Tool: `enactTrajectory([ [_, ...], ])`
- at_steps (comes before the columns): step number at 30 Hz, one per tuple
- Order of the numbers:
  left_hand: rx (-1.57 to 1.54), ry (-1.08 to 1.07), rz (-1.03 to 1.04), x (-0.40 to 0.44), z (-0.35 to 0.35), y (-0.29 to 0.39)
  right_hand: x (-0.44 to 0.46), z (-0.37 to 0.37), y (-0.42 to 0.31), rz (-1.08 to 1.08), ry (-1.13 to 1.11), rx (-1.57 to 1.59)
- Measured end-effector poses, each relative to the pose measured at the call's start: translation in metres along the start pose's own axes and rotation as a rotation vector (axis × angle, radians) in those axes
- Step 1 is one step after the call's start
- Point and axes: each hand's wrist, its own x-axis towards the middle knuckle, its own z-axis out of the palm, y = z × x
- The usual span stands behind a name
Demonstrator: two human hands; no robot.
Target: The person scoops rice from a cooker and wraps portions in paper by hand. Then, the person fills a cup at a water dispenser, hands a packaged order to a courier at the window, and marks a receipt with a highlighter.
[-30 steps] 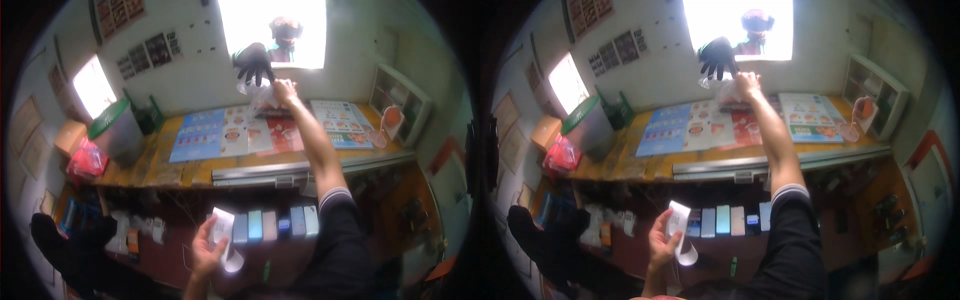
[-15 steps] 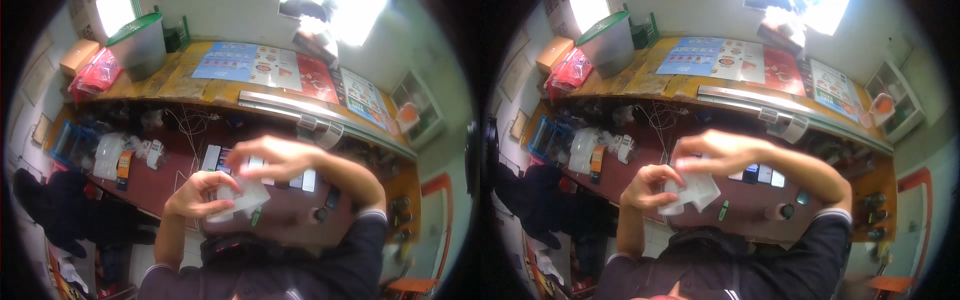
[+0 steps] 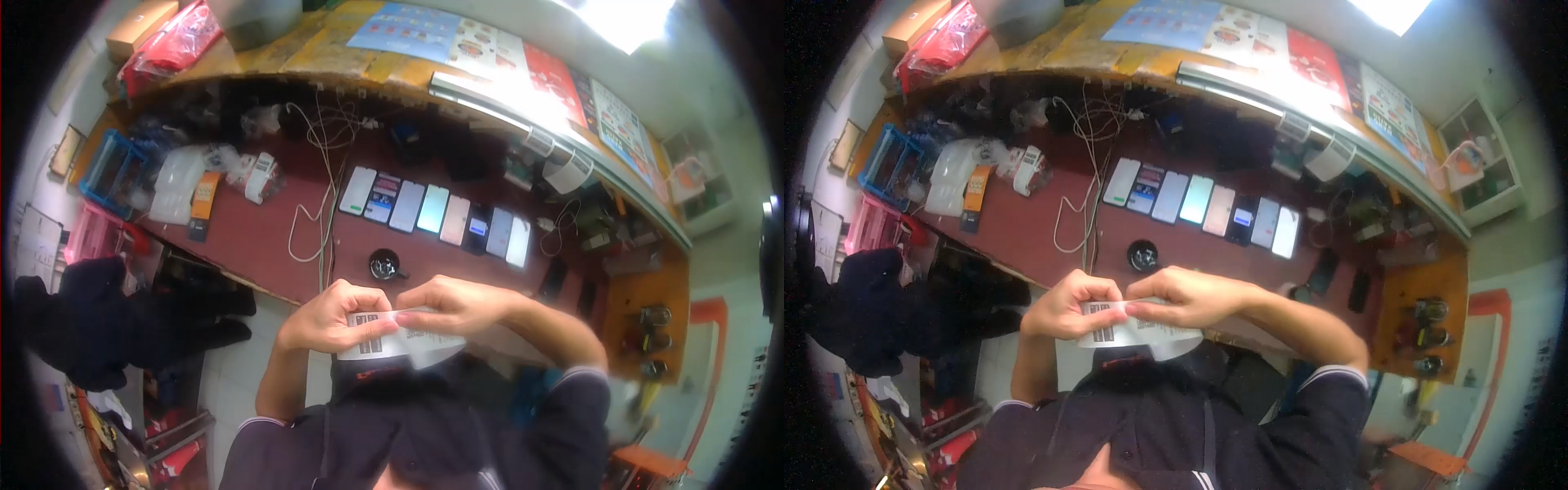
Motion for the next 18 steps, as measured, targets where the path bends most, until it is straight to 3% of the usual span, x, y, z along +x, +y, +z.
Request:
enactTrajectory([
  [4, -0.034, -0.007, 0.003, -0.008, 0.016, -0.029, -0.009, 0.030, 0.021, 0.054, 0.051, 0.181],
  [8, -0.094, -0.084, -0.143, -0.015, 0.027, -0.054, -0.009, 0.062, 0.030, 0.088, 0.205, 0.243],
  [9, -0.243, -0.029, -0.160, -0.018, 0.031, -0.062, -0.008, 0.071, 0.040, 0.087, 0.215, 0.258],
  [11, -0.388, 0.008, -0.187, -0.020, 0.037, -0.076, -0.005, 0.091, 0.062, 0.166, 0.309, 0.591],
  [14, -0.408, -0.020, -0.121, -0.017, 0.046, -0.097, 0.000, 0.112, 0.072, 0.064, 0.454, 0.668],
  [16, -0.464, 0.139, -0.007, -0.013, 0.058, -0.107, 0.001, 0.122, 0.082, 0.005, 0.521, 0.708],
  [18, -0.479, 0.211, 0.011, -0.006, 0.070, -0.112, 0.006, 0.133, 0.092, -0.075, 0.748, 0.494],
])
